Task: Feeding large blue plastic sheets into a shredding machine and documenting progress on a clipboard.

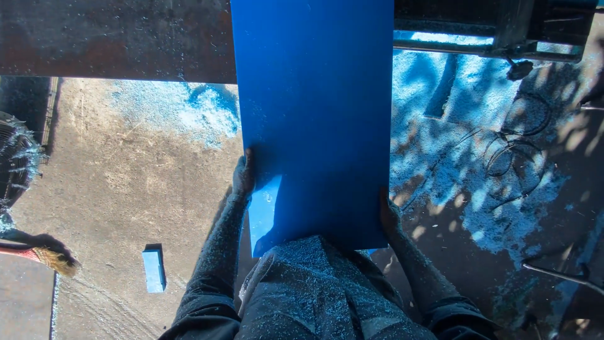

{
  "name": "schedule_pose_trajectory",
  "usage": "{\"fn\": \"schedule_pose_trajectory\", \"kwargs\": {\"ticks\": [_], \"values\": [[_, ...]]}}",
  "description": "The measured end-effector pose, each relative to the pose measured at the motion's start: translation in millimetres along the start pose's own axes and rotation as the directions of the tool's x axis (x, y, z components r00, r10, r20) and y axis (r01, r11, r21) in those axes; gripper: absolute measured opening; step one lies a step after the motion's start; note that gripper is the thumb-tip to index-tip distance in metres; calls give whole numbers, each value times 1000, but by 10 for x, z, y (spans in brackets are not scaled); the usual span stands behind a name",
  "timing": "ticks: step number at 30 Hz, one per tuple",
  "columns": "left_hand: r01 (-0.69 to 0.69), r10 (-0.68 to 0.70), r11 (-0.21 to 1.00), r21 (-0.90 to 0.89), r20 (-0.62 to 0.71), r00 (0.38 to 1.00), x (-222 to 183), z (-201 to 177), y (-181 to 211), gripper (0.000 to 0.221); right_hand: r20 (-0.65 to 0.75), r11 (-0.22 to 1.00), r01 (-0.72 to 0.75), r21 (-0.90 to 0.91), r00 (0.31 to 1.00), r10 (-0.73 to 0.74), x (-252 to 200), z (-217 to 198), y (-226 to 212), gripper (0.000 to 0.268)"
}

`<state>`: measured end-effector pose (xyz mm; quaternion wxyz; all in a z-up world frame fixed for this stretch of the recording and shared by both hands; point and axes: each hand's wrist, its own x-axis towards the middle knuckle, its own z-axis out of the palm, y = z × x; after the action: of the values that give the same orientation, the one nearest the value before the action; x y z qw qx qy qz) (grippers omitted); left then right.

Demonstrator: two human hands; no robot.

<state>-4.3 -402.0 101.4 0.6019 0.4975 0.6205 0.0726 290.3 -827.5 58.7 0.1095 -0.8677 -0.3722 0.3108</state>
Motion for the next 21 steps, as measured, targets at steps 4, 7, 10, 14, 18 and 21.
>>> {"fn": "schedule_pose_trajectory", "kwargs": {"ticks": [4,7,10,14,18,21], "values": [[76,-77,982,174,3,997,-406,586,248,96,-120,976,206,67,973,-197,-31,-445,476,70],[42,-43,998,48,14,999,-452,1025,311,102,-215,928,359,96,918,-333,-43,-744,979,74],[-20,24,966,258,-15,1000,-298,1453,106,102,-197,939,336,79,928,-315,90,-951,1281,76],[82,-89,951,298,9,996,-579,1844,848,95,-177,956,287,56,945,-274,251,-1194,1680,79],[83,-102,903,421,23,994,-491,2242,999,93,-146,981,194,26,971,-189,363,-1390,2003,83],[55,-65,920,389,14,998,-246,2509,832,96,-127,991,136,10,983,-134,506,-1460,2145,86]]}}
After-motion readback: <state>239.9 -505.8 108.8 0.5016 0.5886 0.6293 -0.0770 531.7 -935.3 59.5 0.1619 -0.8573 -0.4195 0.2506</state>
